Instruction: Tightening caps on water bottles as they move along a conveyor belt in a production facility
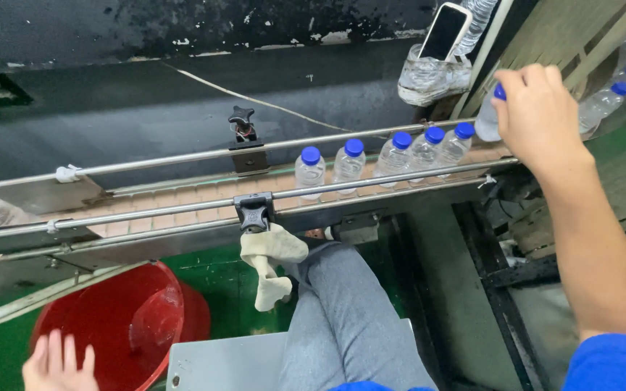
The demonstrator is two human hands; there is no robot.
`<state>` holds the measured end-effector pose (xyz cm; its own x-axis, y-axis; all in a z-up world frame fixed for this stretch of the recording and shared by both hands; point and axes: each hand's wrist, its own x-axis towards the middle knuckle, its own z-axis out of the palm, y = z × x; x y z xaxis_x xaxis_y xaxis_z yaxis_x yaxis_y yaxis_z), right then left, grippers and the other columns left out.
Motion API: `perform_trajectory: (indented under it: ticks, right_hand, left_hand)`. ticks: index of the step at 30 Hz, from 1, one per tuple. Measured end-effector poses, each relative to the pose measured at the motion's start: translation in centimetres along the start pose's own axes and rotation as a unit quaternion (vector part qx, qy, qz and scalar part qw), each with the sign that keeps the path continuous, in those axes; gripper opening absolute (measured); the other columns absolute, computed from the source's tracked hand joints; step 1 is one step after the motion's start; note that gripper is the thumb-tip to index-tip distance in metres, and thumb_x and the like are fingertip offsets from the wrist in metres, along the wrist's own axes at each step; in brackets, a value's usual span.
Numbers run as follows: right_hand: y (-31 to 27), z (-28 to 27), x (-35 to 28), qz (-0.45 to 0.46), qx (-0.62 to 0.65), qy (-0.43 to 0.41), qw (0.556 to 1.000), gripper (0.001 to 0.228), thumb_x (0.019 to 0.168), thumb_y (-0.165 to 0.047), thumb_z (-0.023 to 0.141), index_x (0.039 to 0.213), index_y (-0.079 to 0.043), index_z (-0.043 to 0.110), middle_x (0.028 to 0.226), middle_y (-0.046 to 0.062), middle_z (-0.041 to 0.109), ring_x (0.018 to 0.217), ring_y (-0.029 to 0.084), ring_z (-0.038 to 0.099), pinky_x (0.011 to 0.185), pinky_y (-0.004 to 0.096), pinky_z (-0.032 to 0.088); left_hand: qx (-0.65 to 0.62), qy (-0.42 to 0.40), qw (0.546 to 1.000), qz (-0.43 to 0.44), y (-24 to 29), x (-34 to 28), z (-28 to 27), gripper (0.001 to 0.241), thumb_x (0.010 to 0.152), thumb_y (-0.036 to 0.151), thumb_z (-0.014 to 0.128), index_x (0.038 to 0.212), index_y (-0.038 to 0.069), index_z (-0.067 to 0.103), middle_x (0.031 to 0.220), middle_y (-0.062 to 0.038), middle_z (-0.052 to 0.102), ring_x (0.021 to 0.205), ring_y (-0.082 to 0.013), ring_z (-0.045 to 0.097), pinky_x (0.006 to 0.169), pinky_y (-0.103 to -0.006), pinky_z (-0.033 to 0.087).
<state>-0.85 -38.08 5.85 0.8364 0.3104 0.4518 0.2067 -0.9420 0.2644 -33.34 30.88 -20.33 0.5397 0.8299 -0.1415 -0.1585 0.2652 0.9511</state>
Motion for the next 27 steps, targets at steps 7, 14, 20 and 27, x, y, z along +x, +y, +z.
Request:
perform_trajectory:
  ticks: [7,14,20,27]
  right_hand:
    - [-8.6,-9.2,2.9,-0.203,0.234,0.137,0.941,0.038,0.111,-0.007,0.069,0.141,0.016,0.062,0.122,0.029,0.066,0.113,0.040,0.057,0.099,0.048,0.047]
    - [-18.3,-10.0,4.4,-0.215,0.494,0.025,0.842,0.030,0.107,-0.020,0.059,0.132,-0.003,0.058,0.120,0.015,0.061,0.105,0.025,0.061,0.078,0.034,0.055]
    - [-17.5,-6.3,6.9,-0.333,0.339,0.173,0.863,0.037,0.116,-0.029,0.038,0.116,0.001,0.060,0.101,0.015,0.065,0.087,0.031,0.060,0.075,0.042,0.049]
    - [-17.1,-3.6,8.2,-0.300,0.317,0.116,0.892,0.015,0.099,-0.006,0.048,0.113,-0.006,0.052,0.066,0.006,0.052,0.054,0.028,0.049,0.056,0.043,0.041]
  left_hand:
    - [0.068,-0.384,0.904,0.176,14.2,-10.3,27.5,0.043,0.095,0.011,0.058,0.136,0.002,0.052,0.140,-0.016,0.060,0.132,-0.0272,0.060,0.119,-0.0358,0.050]
    - [0.121,-0.641,0.746,0.132,13.3,-14.3,39.9,0.125,0.066,0.045,0.088,0.162,0.018,0.012,0.164,-0.024,0.035,0.146,-0.0348,0.046,0.115,-0.0465,0.041]
    - [0.249,-0.584,0.768,0.089,12.3,-13.9,41.6,0.029,0.070,0.015,0.080,0.097,0.011,0.071,0.087,0.001,0.072,0.079,-0.0108,0.065,0.075,-0.0272,0.051]
    - [0.350,-0.523,0.742,0.231,10.6,-13.5,42.6,0.027,0.073,0.019,0.075,0.096,0.012,0.064,0.081,-0.002,0.066,0.069,-0.0181,0.058,0.062,-0.0332,0.043]
